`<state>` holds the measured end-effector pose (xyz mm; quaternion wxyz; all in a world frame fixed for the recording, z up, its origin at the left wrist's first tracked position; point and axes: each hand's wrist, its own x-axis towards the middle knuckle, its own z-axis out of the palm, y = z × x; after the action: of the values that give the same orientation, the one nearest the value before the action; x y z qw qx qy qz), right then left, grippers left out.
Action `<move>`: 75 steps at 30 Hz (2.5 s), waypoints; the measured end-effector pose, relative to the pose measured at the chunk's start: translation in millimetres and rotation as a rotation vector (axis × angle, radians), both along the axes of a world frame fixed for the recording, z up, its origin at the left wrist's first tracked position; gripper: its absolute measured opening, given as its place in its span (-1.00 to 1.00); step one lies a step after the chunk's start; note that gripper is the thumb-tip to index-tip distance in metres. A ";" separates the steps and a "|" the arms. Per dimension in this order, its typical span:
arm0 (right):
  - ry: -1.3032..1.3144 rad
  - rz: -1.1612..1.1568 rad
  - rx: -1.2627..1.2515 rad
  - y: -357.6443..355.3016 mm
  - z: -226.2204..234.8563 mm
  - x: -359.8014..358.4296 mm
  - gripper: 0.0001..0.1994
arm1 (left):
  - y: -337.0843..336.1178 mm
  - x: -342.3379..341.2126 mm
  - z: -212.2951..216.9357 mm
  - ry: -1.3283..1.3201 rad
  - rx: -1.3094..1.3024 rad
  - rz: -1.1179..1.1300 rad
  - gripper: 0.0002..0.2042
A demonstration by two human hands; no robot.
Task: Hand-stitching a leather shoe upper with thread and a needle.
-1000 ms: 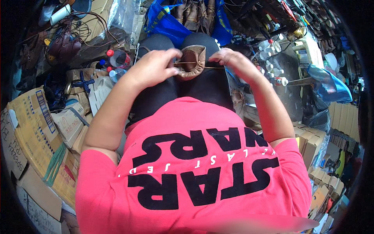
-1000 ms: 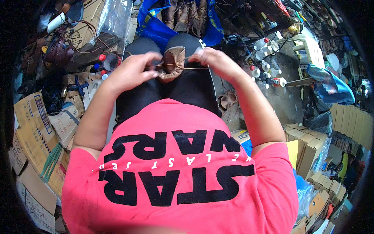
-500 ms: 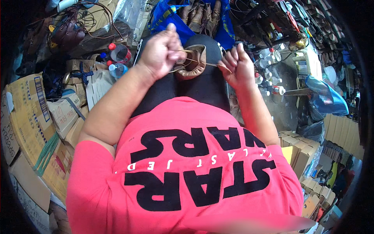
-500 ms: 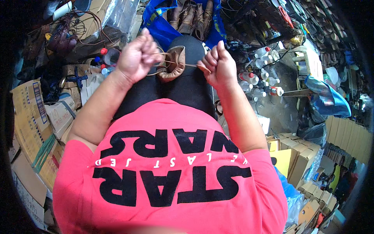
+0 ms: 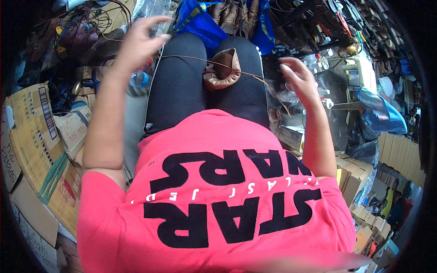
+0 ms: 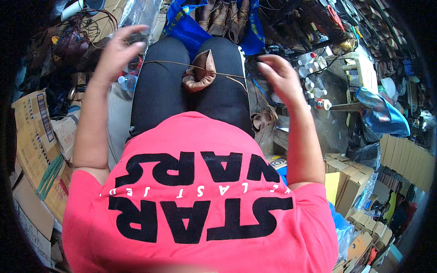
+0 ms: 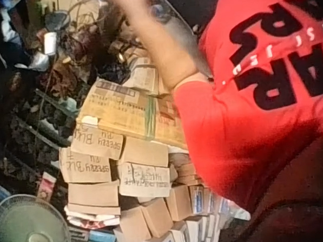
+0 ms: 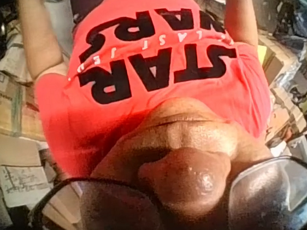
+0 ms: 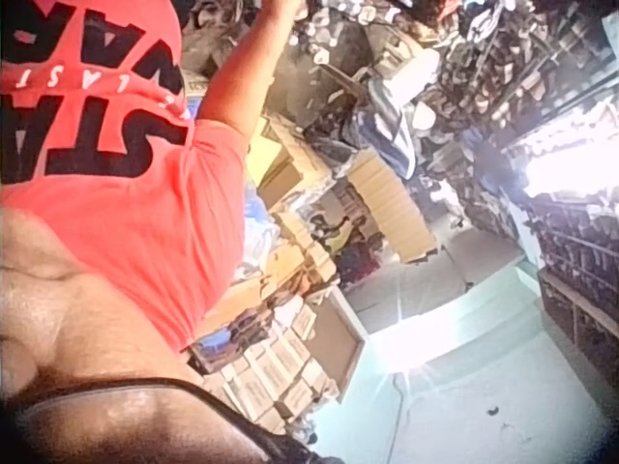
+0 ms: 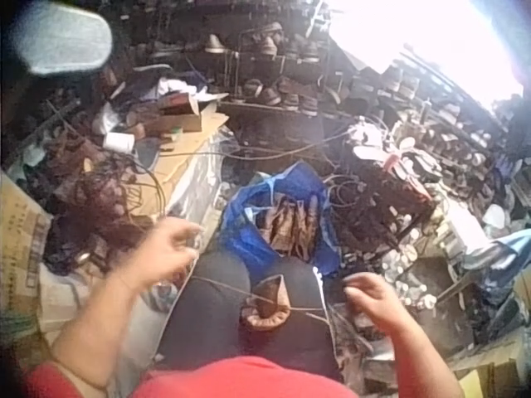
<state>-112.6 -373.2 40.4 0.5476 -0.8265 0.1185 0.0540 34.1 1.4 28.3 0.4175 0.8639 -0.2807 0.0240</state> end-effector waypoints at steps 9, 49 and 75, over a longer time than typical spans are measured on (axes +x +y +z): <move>0.049 0.577 -0.321 51.1 5.0 21.7 -0.75 | -133.7 -31.9 -31.9 0.557 -0.078 -0.439 -0.79; -0.185 0.353 -0.451 54.6 5.4 2.2 -0.82 | -126.2 -11.7 -18.4 0.900 -0.088 -0.664 -0.78; -0.152 0.440 -0.309 44.6 -17.8 27.1 -0.87 | -134.6 0.4 -29.4 0.785 0.012 -0.728 -0.77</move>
<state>-85.5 -328.7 22.7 0.3973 -0.9079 -0.0986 0.0905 34.5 -133.1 -1.1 0.4673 0.6571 -0.3853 -0.4488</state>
